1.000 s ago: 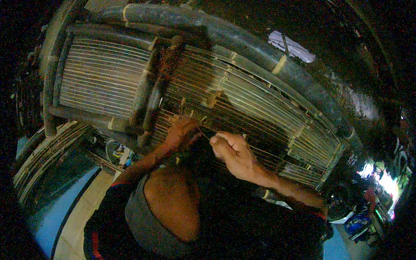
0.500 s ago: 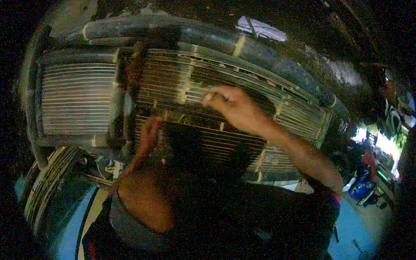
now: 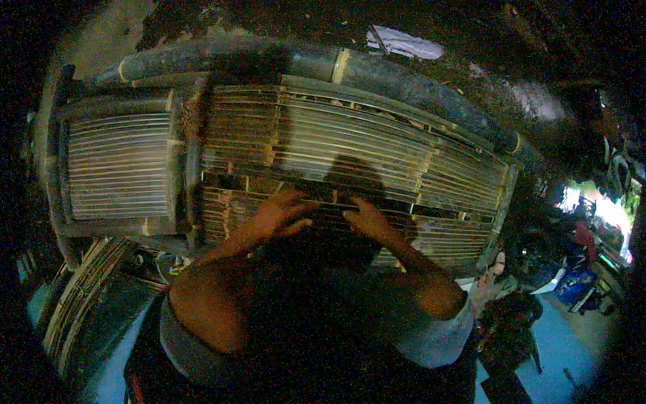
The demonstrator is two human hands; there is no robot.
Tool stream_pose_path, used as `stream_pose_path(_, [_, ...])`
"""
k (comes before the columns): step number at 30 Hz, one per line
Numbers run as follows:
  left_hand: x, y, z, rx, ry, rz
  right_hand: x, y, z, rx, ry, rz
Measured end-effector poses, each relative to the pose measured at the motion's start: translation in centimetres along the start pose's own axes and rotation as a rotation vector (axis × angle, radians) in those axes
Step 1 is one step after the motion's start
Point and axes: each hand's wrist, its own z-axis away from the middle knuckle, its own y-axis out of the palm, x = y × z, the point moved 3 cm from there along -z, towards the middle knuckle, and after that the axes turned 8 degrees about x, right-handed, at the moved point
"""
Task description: The person weaves thin bamboo strips into a larger bamboo mat frame, interlacing them by hand to create a tight woven pattern. They repeatedly adjust the strips and pull them through the existing weave to secure the structure.
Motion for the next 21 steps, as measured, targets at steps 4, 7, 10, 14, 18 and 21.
stream_pose_path(4, [1.2, 4.3, -3.3, 0.291, -0.108, 0.076, 0.3, 2.3, -2.6, -0.012, -0.045, -0.059])
stream_pose_path(7, [1.5, 4.0, -4.9, 0.364, -0.185, 0.177, -0.4, 3.1, -4.6, 0.01, -0.014, -0.11])
stream_pose_path(10, [2.0, 4.6, -5.6, 0.463, -0.339, 0.179, -1.4, 4.4, -5.6, 0.014, 0.038, -0.322])
stream_pose_path(14, [2.3, 4.6, -7.0, 0.805, -0.636, 0.154, -0.3, 5.4, -5.8, 0.008, 0.052, -0.621])
stream_pose_path(18, [1.3, 4.4, -8.5, 0.716, -0.737, 0.404, -1.2, 5.2, -6.8, -0.078, 0.049, -0.689])
stream_pose_path(21, [1.5, 4.9, -9.1, 0.796, -0.775, 0.613, -2.6, 5.4, -9.1, -0.07, 0.086, -0.716])
